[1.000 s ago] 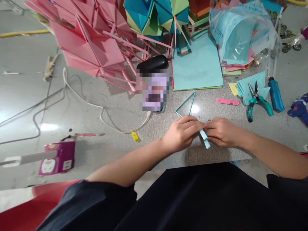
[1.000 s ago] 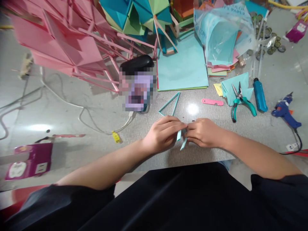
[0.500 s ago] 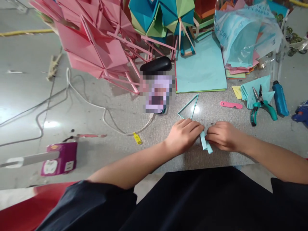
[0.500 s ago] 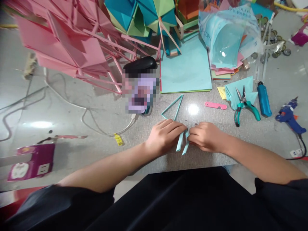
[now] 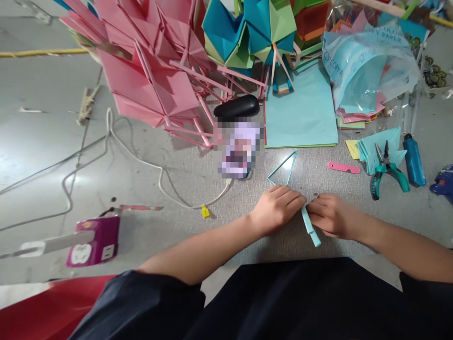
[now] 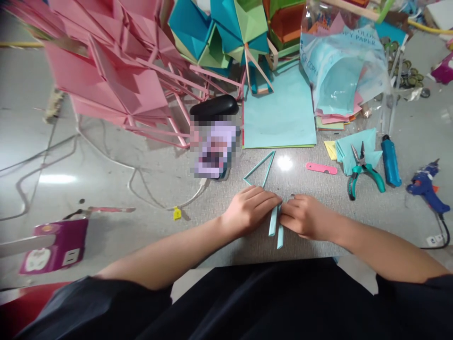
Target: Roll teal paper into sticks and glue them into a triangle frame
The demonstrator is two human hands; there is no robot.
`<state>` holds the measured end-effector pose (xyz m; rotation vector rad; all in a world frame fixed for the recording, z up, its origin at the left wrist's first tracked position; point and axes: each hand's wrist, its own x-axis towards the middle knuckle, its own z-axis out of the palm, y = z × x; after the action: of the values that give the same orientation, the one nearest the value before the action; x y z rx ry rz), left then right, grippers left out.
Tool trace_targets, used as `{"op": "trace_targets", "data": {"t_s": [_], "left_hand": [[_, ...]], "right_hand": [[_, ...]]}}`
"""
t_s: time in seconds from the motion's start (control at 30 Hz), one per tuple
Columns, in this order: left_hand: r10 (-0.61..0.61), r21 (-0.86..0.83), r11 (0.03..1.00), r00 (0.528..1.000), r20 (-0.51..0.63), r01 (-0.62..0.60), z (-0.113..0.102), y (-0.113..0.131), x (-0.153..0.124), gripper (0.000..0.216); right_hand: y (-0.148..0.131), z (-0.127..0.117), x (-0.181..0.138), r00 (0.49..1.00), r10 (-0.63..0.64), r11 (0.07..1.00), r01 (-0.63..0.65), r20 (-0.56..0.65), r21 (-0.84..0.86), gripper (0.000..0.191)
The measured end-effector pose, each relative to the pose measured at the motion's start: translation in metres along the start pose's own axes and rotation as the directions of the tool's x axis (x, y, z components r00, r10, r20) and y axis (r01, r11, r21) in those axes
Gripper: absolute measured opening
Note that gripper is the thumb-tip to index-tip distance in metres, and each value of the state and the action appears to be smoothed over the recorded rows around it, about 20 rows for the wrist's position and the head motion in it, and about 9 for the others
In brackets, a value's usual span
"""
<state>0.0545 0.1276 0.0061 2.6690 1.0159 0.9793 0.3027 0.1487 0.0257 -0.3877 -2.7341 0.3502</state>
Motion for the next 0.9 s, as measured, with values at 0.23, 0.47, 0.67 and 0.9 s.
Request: {"op": "trace_targets", "data": {"t_s": [0.23,0.47,0.67,0.9], "left_hand": [[0.034,0.0,0.999,0.997,0.067,-0.034,-0.006,0.001,0.006,0.02],[-0.019,-0.054,0.998,0.998,0.053,0.022,-0.01,0.003,0.013,0.028],[-0.051,-0.047,0.998,0.999,-0.007,0.05,0.002,0.002,0.003,0.019],[-0.042,0.083,0.995,0.998,-0.048,0.046,0.02,-0.001,-0.008,0.021]], "right_hand": [[-0.002,0.001,0.003,0.999,-0.032,0.999,0.031,0.027,0.011,0.035],[-0.01,-0.002,0.007,0.994,0.084,0.995,-0.087,0.069,0.04,0.032],[-0.014,0.009,-0.002,0.991,0.133,0.991,-0.133,0.035,0.0,0.022],[-0.007,0.016,-0.007,0.965,0.136,0.991,-0.13,0.225,-0.039,0.02]]}}
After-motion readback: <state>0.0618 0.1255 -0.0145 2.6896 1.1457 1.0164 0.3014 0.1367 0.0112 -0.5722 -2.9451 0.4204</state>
